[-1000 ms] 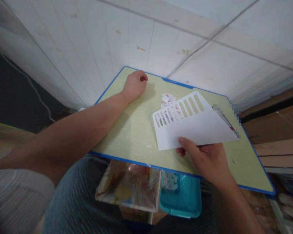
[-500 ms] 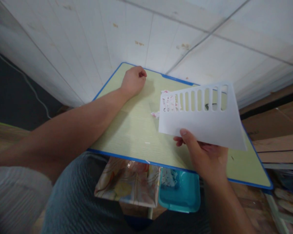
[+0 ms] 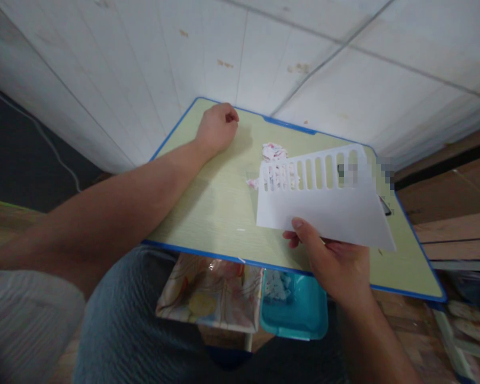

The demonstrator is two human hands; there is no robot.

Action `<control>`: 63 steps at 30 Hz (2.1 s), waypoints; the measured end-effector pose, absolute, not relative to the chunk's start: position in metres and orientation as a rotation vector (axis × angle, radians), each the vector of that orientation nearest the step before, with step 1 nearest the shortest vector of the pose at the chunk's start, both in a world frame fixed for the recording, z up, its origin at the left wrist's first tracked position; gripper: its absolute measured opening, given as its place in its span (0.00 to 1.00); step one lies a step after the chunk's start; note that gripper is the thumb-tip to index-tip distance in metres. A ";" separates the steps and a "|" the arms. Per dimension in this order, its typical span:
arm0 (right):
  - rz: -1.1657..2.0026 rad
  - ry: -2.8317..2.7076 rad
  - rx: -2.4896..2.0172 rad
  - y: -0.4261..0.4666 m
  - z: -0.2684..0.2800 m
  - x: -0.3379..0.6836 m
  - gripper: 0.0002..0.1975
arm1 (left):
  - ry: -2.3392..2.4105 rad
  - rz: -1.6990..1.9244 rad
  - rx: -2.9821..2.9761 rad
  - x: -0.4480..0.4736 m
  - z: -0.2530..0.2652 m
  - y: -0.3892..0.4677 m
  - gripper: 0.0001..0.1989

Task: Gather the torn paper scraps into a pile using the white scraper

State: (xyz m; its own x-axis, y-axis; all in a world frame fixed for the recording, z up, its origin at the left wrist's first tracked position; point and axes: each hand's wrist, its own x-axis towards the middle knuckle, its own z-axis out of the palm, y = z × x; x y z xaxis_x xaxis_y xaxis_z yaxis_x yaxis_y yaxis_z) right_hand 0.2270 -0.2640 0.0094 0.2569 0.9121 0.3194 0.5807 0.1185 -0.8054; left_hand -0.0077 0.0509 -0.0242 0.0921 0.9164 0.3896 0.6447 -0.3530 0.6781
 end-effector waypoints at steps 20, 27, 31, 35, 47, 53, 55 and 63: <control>0.542 -1.104 -1.494 -0.272 0.009 0.206 0.12 | 1.597 0.806 2.099 -0.015 -0.017 0.027 0.20; 0.530 -1.217 -1.544 -0.260 0.003 0.207 0.16 | 1.533 0.950 2.170 -0.016 -0.034 0.045 0.14; 0.498 -1.234 -1.579 -0.270 0.000 0.216 0.19 | 1.583 0.849 2.145 -0.015 -0.031 0.042 0.15; 0.529 -1.243 -1.600 -0.280 0.003 0.222 0.18 | 1.646 0.769 2.162 -0.014 -0.025 0.035 0.16; 0.564 -1.198 -1.548 -0.280 0.007 0.217 0.20 | 1.671 0.749 2.162 -0.011 -0.019 0.030 0.14; 0.559 -1.240 -1.585 -0.278 0.008 0.219 0.24 | 1.603 0.820 2.123 -0.012 -0.021 0.030 0.18; 0.567 -1.229 -1.591 -0.281 0.007 0.223 0.22 | 1.606 0.795 2.127 -0.013 -0.021 0.031 0.21; 0.529 -1.146 -1.621 -0.294 0.000 0.237 0.18 | 1.627 0.756 2.167 -0.014 -0.021 0.030 0.28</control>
State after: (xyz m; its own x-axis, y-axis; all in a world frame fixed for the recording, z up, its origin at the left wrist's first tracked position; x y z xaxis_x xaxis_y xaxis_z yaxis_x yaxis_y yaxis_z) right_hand 0.2370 -0.2936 0.0000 0.4471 0.8726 0.1967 0.4169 -0.0087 -0.9089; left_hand -0.0141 0.0297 -0.0213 0.2084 0.9537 0.2167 0.7806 -0.2957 0.5506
